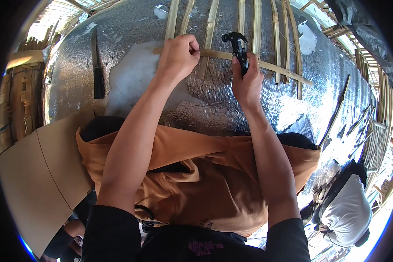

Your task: The person hammers nails into a bamboo frame with a hammer to secure the strips together.

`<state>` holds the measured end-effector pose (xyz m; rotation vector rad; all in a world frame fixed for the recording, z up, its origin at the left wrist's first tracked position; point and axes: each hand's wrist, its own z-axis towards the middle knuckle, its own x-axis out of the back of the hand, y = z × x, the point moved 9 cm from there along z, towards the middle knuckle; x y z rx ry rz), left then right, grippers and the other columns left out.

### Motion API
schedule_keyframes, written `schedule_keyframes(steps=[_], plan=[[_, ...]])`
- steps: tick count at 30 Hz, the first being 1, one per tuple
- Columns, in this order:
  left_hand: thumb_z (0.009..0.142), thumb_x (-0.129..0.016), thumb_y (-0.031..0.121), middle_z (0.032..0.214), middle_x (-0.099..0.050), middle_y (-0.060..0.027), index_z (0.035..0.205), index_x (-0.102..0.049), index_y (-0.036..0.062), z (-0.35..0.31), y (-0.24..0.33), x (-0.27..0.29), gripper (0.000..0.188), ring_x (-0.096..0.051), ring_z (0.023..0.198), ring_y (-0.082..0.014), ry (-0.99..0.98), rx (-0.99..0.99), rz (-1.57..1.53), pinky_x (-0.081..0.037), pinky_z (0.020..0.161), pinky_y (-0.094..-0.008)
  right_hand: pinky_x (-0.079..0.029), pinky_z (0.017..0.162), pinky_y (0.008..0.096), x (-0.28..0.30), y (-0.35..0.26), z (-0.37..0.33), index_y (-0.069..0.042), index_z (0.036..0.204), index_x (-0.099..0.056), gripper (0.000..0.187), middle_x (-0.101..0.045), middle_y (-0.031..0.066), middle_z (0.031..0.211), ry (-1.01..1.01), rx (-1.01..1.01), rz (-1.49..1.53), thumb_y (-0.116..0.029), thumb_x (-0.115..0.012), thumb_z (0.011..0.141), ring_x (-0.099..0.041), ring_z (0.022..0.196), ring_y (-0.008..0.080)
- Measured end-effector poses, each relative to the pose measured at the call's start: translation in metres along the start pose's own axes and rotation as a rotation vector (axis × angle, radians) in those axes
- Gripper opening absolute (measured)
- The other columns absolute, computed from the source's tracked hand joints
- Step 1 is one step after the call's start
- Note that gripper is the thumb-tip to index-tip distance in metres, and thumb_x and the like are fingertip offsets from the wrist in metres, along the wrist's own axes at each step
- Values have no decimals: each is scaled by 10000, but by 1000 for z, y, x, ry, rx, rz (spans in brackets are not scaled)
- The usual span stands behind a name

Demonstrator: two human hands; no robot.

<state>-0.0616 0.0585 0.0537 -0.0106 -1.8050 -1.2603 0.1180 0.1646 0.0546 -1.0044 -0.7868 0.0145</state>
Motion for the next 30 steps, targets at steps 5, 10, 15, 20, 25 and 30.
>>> schedule_keyframes(steps=[5,10,15,20,25,30], plan=[[836,-716,-20,784,-731,-110,921,-668,10,2,5,-8,102,-711,727,-188,-9,-30,-13,-545,685,-325,-459,485,477,-1,4,-2,-27,1154,-458,286,-631,227,702,10,26,26,-116,-653,964,-653,603,451],[858,-706,0,856,-743,-112,956,-689,29,3,8,-14,103,-708,783,-192,-78,-81,67,-550,728,-330,-479,514,453,-1,6,-1,-13,1102,-502,248,-642,221,719,1,-51,33,-122,-670,956,-665,628,436],[858,-718,20,898,-754,-115,1019,-735,28,8,8,-14,162,-713,802,-197,-70,-126,24,-557,761,-328,-490,534,451,0,3,0,-12,1087,-513,236,-650,218,729,12,-31,37,-132,-670,957,-673,645,431],[853,-736,42,922,-762,-113,1045,-750,18,7,9,-20,194,-717,817,-193,-116,-123,-37,-560,784,-321,-497,544,457,2,9,0,-19,1093,-505,238,-656,223,733,25,-23,22,-146,-661,964,-688,656,420],[844,-754,72,913,-761,-116,958,-776,46,7,6,-13,119,-729,831,-235,-57,-101,3,-566,783,-350,-505,547,442,-1,11,-1,-23,1078,-495,237,-660,211,731,1,-81,15,-156,-659,970,-696,652,403],[860,-763,89,890,-764,-94,972,-777,48,9,0,-11,120,-708,796,-175,51,-171,-37,-547,749,-304,-501,540,426,-3,13,-1,-22,1078,-499,236,-650,197,717,-17,-108,14,-158,-660,971,-684,625,391]])
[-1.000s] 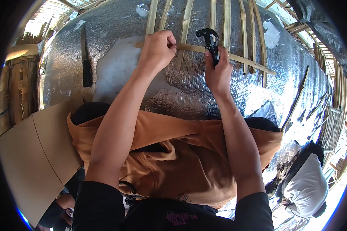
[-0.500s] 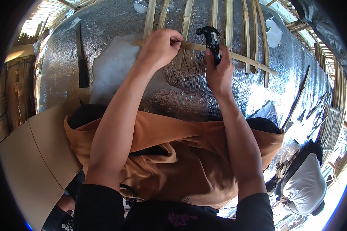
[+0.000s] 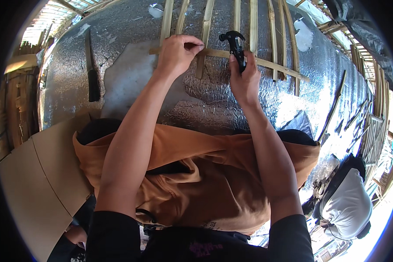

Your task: The person hammers nails into a bamboo frame with a hammer to secure the strips together.

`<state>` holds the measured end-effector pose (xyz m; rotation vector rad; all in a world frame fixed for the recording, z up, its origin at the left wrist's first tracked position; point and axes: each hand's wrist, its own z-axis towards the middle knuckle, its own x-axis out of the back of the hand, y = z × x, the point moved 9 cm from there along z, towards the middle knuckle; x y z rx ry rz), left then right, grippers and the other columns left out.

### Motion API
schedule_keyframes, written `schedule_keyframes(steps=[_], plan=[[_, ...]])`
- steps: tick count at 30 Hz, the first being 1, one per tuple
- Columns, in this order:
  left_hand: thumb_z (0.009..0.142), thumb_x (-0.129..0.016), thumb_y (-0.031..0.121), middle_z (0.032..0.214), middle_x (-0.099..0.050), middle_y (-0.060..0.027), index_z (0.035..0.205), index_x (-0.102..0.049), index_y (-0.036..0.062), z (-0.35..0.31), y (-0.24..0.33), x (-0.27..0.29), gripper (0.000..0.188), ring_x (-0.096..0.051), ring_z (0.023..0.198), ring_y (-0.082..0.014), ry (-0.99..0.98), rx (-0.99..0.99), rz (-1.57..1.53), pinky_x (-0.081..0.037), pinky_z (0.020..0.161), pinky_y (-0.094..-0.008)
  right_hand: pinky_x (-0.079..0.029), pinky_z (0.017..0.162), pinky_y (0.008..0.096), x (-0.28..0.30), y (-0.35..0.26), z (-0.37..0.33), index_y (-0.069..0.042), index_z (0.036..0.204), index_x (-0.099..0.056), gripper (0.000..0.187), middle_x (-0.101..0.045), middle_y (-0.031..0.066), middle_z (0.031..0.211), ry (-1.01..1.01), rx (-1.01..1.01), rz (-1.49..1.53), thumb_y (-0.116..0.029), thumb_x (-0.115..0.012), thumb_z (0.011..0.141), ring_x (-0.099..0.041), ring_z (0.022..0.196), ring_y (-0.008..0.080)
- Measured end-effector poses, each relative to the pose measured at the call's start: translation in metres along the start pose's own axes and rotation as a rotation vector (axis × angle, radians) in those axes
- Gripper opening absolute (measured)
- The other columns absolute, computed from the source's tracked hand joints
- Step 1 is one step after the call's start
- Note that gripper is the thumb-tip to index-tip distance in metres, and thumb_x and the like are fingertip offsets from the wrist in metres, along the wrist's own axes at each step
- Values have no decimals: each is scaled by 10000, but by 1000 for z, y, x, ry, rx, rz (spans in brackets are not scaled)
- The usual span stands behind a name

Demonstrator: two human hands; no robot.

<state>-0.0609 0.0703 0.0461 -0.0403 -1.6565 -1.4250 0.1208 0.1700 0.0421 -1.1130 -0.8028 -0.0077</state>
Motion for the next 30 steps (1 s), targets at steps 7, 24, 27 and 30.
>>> schedule_keyframes(steps=[7,24,27,30], plan=[[872,-760,108,913,-773,-87,975,-768,36,2,-17,-6,126,-729,866,-158,32,86,-139,-555,771,-292,-505,575,435,-2,4,1,-11,1098,-527,252,-654,204,757,24,13,-29,-188,-657,974,-687,662,385],[821,-792,272,853,-757,-52,918,-789,191,-4,-7,-14,126,-724,793,-259,135,65,85,-559,710,-379,-539,654,465,-1,18,-6,-44,1201,-544,312,-706,247,880,-16,-109,3,-243,-648,985,-723,799,428],[845,-769,261,865,-749,-54,920,-768,156,-4,-10,-13,129,-719,816,-244,89,107,102,-549,726,-367,-535,642,451,0,10,-8,-27,1187,-550,305,-704,227,841,22,-95,-20,-238,-642,987,-724,764,408],[842,-757,226,871,-747,-78,910,-762,134,-11,-4,-10,115,-721,822,-268,123,42,60,-550,740,-391,-521,623,444,14,-8,-18,-18,1165,-554,280,-685,201,776,102,-54,-16,-220,-633,989,-709,703,386]])
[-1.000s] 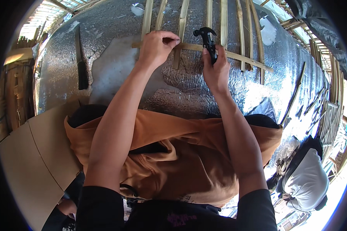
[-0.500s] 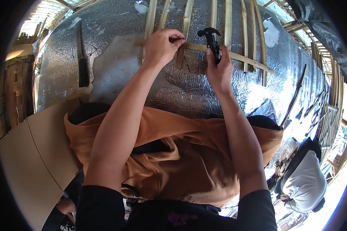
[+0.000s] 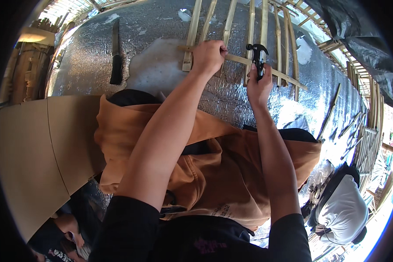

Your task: The person hammers nails into a bamboo frame with a hammer to secure the strips together.

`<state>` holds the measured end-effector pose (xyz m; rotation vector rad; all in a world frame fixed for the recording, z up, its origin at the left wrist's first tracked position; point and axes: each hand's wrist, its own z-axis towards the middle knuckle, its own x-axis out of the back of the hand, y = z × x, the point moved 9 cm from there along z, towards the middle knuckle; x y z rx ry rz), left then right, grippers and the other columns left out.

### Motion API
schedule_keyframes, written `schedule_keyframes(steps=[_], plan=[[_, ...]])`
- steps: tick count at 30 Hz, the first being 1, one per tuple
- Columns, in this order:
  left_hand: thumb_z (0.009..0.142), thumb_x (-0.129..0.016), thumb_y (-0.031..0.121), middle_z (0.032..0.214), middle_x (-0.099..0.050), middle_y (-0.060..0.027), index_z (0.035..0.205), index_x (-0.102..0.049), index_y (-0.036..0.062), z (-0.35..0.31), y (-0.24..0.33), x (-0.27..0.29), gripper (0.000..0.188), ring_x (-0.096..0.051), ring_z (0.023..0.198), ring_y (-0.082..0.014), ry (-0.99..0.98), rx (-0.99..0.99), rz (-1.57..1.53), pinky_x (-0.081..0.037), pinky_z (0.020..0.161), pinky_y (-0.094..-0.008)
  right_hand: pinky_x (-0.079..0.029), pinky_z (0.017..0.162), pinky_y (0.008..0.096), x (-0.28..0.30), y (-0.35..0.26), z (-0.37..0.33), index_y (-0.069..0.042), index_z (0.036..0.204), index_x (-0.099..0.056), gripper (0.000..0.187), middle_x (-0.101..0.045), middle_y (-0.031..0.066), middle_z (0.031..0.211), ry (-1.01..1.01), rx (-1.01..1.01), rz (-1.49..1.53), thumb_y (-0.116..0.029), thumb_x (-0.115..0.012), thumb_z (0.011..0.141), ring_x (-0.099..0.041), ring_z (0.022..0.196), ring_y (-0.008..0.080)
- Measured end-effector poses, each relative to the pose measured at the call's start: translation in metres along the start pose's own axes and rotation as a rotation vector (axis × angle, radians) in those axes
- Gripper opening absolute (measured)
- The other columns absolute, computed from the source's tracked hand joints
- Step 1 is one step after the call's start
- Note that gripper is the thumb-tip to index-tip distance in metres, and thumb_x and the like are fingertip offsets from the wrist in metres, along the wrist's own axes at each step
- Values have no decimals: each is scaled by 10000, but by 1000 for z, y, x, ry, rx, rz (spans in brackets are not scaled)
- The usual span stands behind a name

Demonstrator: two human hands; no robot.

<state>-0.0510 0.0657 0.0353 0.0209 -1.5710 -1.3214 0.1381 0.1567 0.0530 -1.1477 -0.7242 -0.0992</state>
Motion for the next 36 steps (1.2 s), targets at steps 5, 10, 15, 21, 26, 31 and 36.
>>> schedule_keyframes(steps=[5,10,15,21,26,31,36], plan=[[808,-733,136,885,-744,-108,853,-739,98,-7,48,1,59,-721,828,-299,147,-71,-4,-553,752,-418,-501,604,425,22,-14,-14,-4,1096,-554,233,-651,152,712,80,19,50,-200,-621,989,-668,623,307],[796,-646,45,938,-729,-117,862,-747,114,-33,97,22,138,-704,912,-322,218,63,-114,-421,931,-569,-493,598,420,49,-53,-30,11,1097,-550,247,-652,151,732,238,140,-37,-203,-616,990,-659,624,291],[782,-701,70,919,-718,-114,831,-736,110,-53,144,48,73,-703,895,-310,194,157,-242,-487,827,-491,-521,695,426,76,-44,-41,48,1153,-560,313,-695,205,884,287,0,18,-206,-616,979,-712,792,314],[816,-711,91,925,-709,-106,835,-740,115,-56,207,67,42,-701,905,-304,303,-71,-175,-504,841,-487,-527,722,412,83,31,-24,34,1203,-560,318,-677,173,926,322,113,190,-180,-623,977,-687,782,294],[838,-713,119,915,-737,-85,866,-751,129,-49,142,61,48,-722,818,-288,256,-147,-197,-557,761,-429,-408,410,262,57,29,-22,-25,1087,-545,262,-589,58,703,233,-209,217,-273,-602,1020,-538,503,115],[859,-716,112,875,-750,-135,942,-741,63,-42,76,32,100,-738,830,-275,23,-113,-92,-578,762,-384,-500,577,384,28,12,-18,9,1051,-587,276,-647,103,685,138,-92,143,-260,-610,997,-651,604,217],[840,-744,54,896,-757,-146,951,-746,33,-24,41,29,113,-747,838,-249,101,-25,-318,-578,780,-332,-503,596,399,5,15,5,12,1042,-577,284,-644,115,701,121,-123,176,-265,-612,996,-662,632,244]])
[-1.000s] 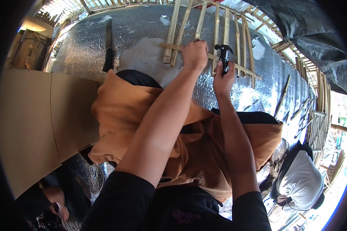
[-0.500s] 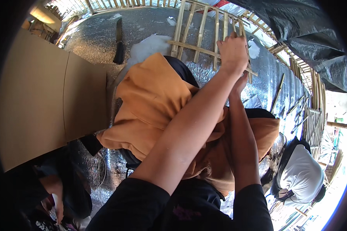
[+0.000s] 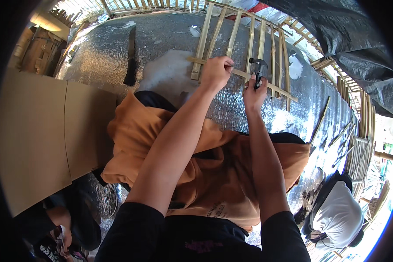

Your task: The person hammers nails into a bamboo frame with a hammer to secure the strips together.

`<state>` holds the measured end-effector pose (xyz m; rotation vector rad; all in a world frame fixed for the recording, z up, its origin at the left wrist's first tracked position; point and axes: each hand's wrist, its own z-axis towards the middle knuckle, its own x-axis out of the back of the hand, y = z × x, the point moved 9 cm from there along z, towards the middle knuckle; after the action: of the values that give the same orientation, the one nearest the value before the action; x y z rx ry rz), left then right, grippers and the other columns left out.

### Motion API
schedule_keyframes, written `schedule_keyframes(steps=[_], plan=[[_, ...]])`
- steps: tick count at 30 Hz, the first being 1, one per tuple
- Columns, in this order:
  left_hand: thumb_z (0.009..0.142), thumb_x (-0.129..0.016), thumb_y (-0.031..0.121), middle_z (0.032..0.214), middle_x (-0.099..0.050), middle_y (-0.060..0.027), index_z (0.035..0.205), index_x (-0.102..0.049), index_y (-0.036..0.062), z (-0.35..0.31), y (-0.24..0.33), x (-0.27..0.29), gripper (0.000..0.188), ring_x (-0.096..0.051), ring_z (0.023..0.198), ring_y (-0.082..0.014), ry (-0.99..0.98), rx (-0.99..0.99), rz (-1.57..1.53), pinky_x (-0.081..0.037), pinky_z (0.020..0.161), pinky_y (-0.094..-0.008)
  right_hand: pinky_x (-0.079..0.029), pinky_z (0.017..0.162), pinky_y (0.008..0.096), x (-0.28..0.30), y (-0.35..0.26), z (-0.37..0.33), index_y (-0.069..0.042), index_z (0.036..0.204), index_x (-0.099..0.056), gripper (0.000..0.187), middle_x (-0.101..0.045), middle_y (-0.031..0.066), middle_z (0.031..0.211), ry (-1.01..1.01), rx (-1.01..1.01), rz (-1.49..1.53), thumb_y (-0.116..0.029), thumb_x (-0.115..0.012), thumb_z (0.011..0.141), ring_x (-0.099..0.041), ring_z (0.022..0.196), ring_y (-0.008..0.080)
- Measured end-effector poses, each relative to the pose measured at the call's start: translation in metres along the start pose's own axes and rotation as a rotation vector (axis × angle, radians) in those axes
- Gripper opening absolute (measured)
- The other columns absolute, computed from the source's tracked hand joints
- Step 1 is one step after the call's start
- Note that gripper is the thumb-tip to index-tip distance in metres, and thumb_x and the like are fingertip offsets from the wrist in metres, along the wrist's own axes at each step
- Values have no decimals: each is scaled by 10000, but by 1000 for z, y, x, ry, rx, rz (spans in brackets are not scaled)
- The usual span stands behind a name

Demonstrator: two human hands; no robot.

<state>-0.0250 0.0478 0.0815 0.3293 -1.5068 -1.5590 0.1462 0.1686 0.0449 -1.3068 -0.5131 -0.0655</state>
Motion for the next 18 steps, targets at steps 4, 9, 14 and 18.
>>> schedule_keyframes(steps=[4,9,14,18], plan=[[840,-763,80,900,-767,-129,936,-757,25,15,-25,-4,111,-751,832,-214,24,105,-36,-580,772,-315,-505,606,420,-15,-10,-4,16,1078,-557,299,-653,132,705,-83,52,-116,-264,-621,994,-668,636,276],[847,-767,114,909,-775,-94,938,-771,51,32,-57,-9,110,-749,841,-187,-4,160,101,-576,761,-301,-503,573,391,-18,-7,0,15,1092,-551,284,-650,121,686,-62,-54,-1,-249,-610,1005,-655,596,246],[851,-771,163,933,-775,-52,961,-776,84,25,-72,-8,136,-741,879,-174,-18,177,182,-554,789,-304,-495,569,369,-15,13,4,20,1061,-549,266,-658,108,708,-35,-140,111,-237,-601,1014,-650,609,203],[847,-777,177,924,-773,-53,971,-778,102,22,-71,-13,144,-735,850,-179,-50,148,172,-545,780,-299,-482,556,352,-12,25,7,20,1068,-545,257,-632,87,690,-13,-206,157,-227,-596,1017,-622,592,180]])
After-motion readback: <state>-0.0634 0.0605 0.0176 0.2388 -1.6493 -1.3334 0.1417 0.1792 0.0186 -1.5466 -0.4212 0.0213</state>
